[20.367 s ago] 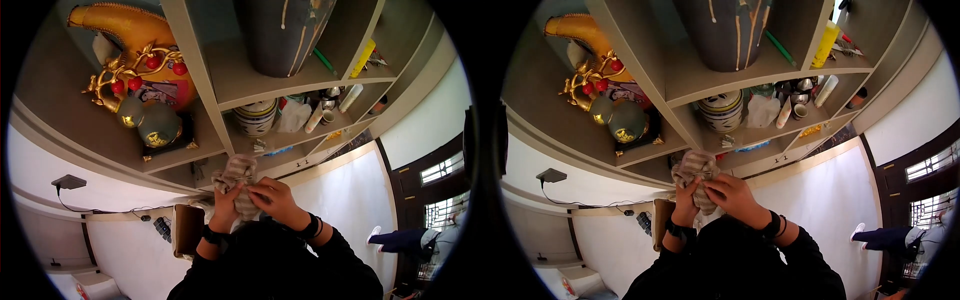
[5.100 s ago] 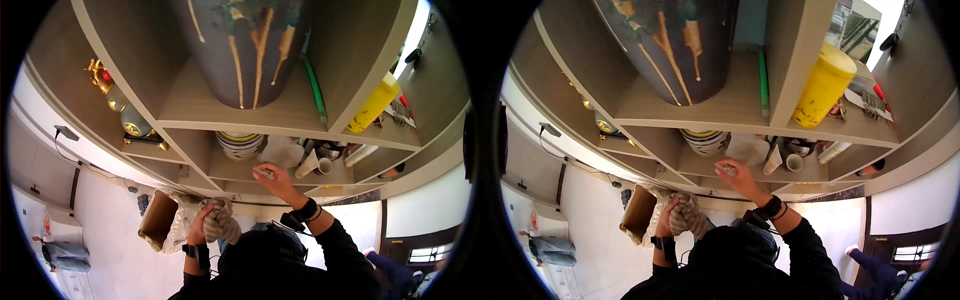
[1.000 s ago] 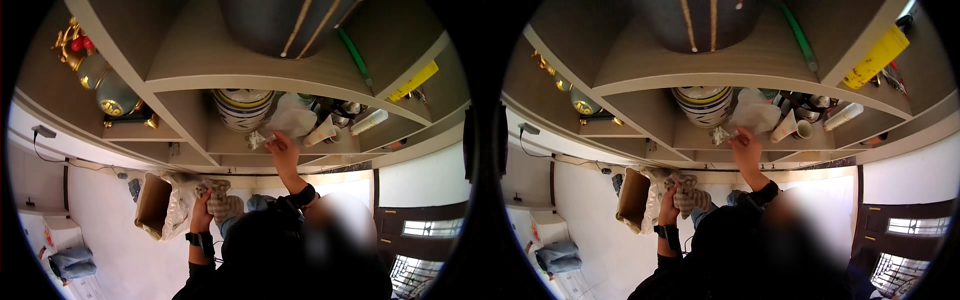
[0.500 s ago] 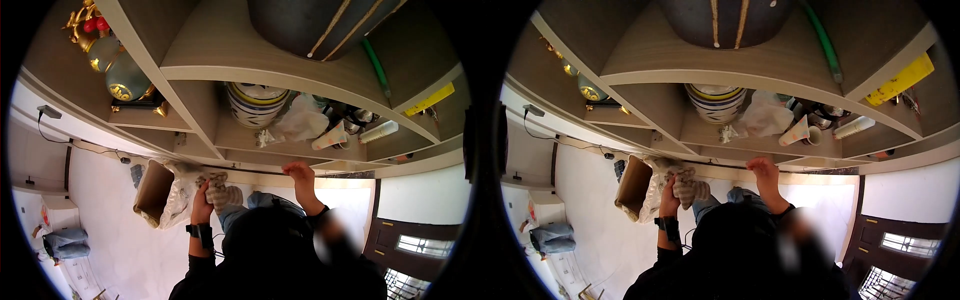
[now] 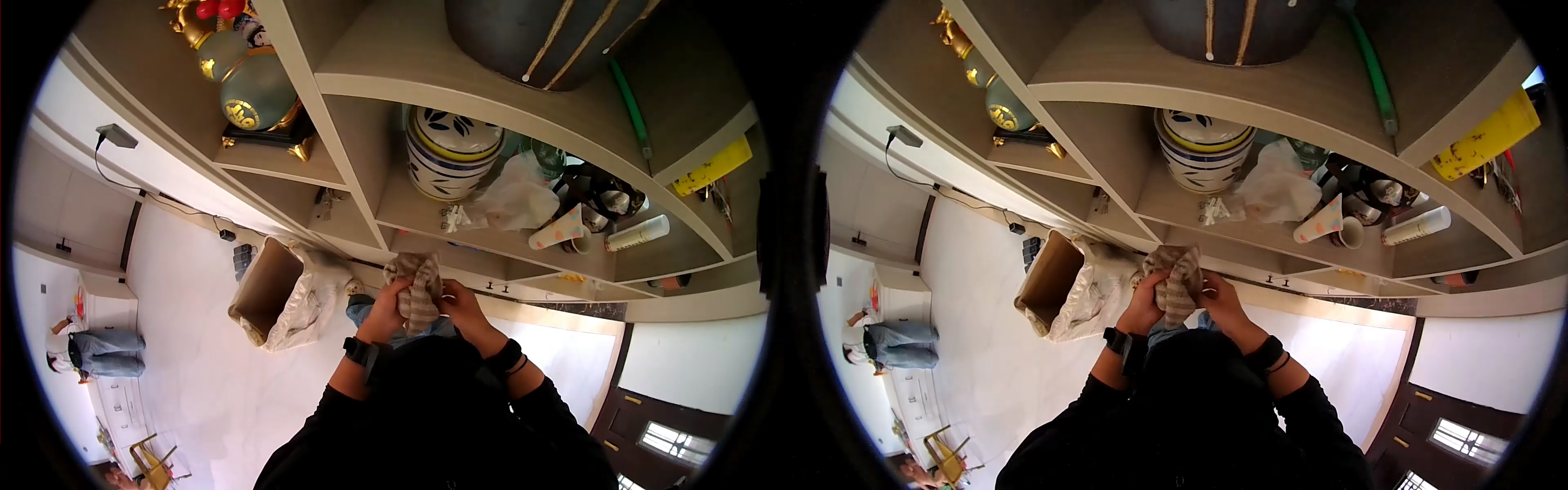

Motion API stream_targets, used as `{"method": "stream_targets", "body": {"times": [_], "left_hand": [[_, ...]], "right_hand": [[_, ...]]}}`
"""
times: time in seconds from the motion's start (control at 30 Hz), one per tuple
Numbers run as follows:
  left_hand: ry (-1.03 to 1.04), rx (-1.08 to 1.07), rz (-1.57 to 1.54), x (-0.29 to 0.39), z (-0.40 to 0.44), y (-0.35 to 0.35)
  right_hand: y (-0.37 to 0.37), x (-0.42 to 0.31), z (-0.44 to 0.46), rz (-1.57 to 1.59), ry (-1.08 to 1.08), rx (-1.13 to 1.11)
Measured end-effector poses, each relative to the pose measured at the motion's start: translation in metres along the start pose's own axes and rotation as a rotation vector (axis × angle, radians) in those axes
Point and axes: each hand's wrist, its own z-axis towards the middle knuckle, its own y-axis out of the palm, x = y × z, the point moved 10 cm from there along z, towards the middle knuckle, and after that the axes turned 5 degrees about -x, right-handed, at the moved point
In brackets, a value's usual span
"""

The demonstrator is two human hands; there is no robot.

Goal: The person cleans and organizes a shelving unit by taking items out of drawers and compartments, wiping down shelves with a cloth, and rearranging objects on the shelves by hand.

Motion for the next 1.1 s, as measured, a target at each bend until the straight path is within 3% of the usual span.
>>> {"method": "stream_targets", "body": {"times": [0.1,0.17,0.3,0.43,0.63,0.67,0.77,0.8,0.83,0.9,0.93,0.97,1.03,1.1], "left_hand": [[0.004,0.047,0.105,-0.002,-0.001,0.005],[0.047,0.043,0.2,-0.004,-0.001,0.01],[0.197,0.039,0.4,0.005,-0.002,0.014],[0.153,0.05,0.38,0.012,-0.01,0.006],[0.136,0.05,0.563,0.03,-0.037,-0.01],[0.118,0.032,0.565,0.035,-0.041,-0.01],[0.142,0.016,0.615,0.059,-0.049,-0.021],[0.172,0.012,0.612,0.07,-0.052,-0.022],[0.201,0.008,0.606,0.08,-0.055,-0.025],[0.19,-0.011,0.594,0.09,-0.063,-0.049],[0.164,-0.021,0.579,0.092,-0.067,-0.069],[0.407,-0.12,1.077,0.11,-0.072,-0.091],[0.086,-0.006,0.62,0.118,-0.085,-0.12],[0.22,-0.041,0.722,0.168,-0.124,-0.104]], "right_hand": [[0.0,0.005,-0.001,-0.043,0.023,-0.034],[0.0,0.007,-0.003,-0.01,0.108,0.072],[0.008,-0.012,-0.002,0.161,0.025,0.118],[0.003,0.014,0.002,0.109,0.108,0.087],[0.043,0.033,0.001,0.211,0.312,-0.088],[0.058,0.031,0.002,0.337,0.308,-0.187],[0.087,0.026,0.01,0.572,0.277,-0.203],[0.097,0.023,0.018,0.432,0.08,-0.4],[0.094,0.039,0.026,0.437,0.055,-0.383],[0.111,0.056,0.023,0.653,0.321,-0.09],[0.118,0.057,0.023,0.63,0.292,-0.067],[0.126,0.06,0.027,0.633,0.267,-0.048],[0.144,0.072,0.033,0.671,0.342,-0.024],[0.169,0.067,0.044,0.669,0.32,0.008]]}}
